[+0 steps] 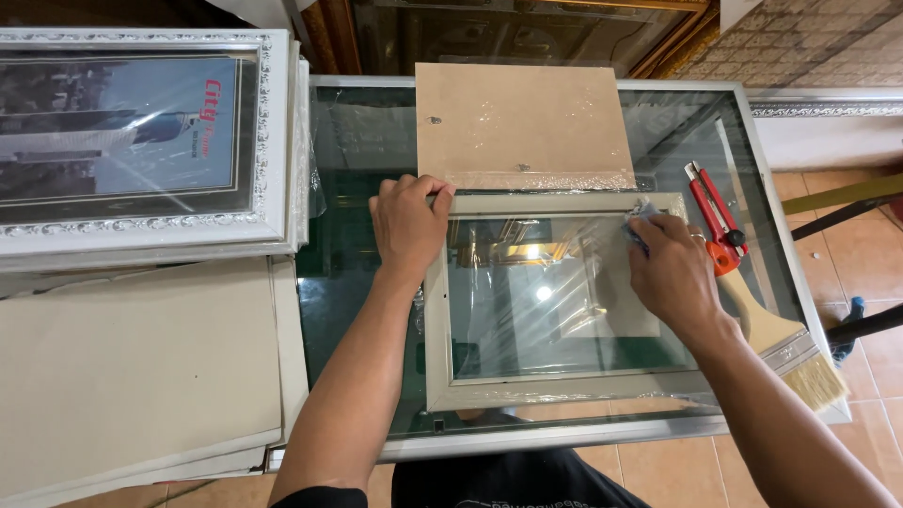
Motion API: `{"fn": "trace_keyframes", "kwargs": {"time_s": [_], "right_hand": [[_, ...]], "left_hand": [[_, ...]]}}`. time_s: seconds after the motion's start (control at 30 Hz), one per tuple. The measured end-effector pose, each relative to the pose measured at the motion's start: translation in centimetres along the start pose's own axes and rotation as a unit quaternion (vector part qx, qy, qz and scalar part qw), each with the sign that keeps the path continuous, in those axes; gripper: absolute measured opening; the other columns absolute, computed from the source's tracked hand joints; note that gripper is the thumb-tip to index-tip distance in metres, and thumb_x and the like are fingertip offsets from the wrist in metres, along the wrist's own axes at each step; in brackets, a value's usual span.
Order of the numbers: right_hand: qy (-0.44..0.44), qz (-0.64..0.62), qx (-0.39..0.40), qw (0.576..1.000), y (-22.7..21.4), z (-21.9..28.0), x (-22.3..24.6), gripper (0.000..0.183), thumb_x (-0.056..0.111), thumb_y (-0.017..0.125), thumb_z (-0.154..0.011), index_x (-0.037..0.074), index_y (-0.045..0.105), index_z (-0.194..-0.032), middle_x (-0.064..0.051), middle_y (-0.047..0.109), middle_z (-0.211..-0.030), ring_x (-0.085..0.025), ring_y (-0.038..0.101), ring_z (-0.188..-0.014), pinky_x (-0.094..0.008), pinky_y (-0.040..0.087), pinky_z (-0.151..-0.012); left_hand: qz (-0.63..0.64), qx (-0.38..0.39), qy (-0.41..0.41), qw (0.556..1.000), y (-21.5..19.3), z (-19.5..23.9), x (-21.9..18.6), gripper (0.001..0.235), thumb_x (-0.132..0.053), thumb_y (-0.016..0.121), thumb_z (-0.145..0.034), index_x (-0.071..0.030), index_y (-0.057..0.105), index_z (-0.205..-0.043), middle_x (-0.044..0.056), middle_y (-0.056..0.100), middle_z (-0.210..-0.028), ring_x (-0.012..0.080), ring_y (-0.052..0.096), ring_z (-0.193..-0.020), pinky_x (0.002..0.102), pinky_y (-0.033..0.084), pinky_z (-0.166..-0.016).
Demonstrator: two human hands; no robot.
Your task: Cleaning the glass within a picture frame using a brush and a cloth.
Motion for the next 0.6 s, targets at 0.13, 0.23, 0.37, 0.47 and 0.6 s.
{"fn": "trace_keyframes", "kwargs": {"time_s": [0.13,0.23,0.37,0.47,0.6], "right_hand": [[-0.046,-0.001,-0.059,0.997,0.2,-1.7,5.9,0.03,0.015,0.063,-0.09,0.016,0.08,-0.115,-0.011,0.07,-0.11,-0.036,0.07,-0.099,-0.043,0.057,-0.085],[-0.147,-0.045,-0.063,0.986,2.1,-1.8,11.5,0.027,0.01,0.062,-0.084,0.016,0.079,-0.105,-0.006,0.069,-0.101,-0.032,0.072,-0.091,-0.038,0.058,-0.079],[-0.209,-0.152,-0.04,0.965,1.7,-1.2,14.3,0.027,0.012,0.059,-0.085,0.015,0.073,-0.108,-0.008,0.065,-0.095,-0.034,0.07,-0.088,-0.04,0.058,-0.076],[-0.127,-0.149,0.011,0.981,0.1,-2.1,8.8,0.022,0.016,0.068,-0.082,0.019,0.076,-0.103,-0.009,0.065,-0.101,-0.037,0.07,-0.09,-0.046,0.059,-0.077],[0.062,-0.013,0.056,0.996,1.0,-3.6,-0.2,0.021,0.032,0.071,-0.09,0.038,0.079,-0.109,-0.004,0.064,-0.108,-0.035,0.07,-0.097,-0.045,0.059,-0.082]], "left_hand": [[-0.004,0.008,-0.003,1.0,0.4,-0.2,0.3,0.014,-0.041,0.067,-0.095,-0.029,0.075,-0.093,-0.001,0.066,-0.091,0.0245,0.061,-0.103,0.041,0.043,-0.087],[-0.005,-0.012,0.009,1.0,0.7,-0.1,0.5,0.012,-0.039,0.068,-0.094,-0.029,0.074,-0.092,-0.002,0.064,-0.089,0.0245,0.061,-0.102,0.041,0.043,-0.087],[0.003,-0.028,0.018,0.999,0.6,-0.2,0.6,0.015,-0.041,0.068,-0.093,-0.028,0.074,-0.091,0.0,0.065,-0.087,0.0262,0.062,-0.101,0.043,0.044,-0.087],[0.012,-0.029,0.019,0.999,0.7,-0.2,0.7,0.014,-0.041,0.069,-0.093,-0.028,0.074,-0.091,0.0,0.065,-0.086,0.0265,0.062,-0.1,0.043,0.044,-0.087],[0.019,-0.004,-0.001,1.0,0.1,-0.1,0.2,0.014,-0.041,0.068,-0.095,-0.03,0.075,-0.091,-0.004,0.064,-0.086,0.0224,0.061,-0.099,0.04,0.042,-0.087]]}}
Point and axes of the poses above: each hand's wrist, its own z-axis away from the middle knuckle, its own y-axis out of the palm, x = y × z, the point moved 1 cm from there along -z, towards the middle knuckle
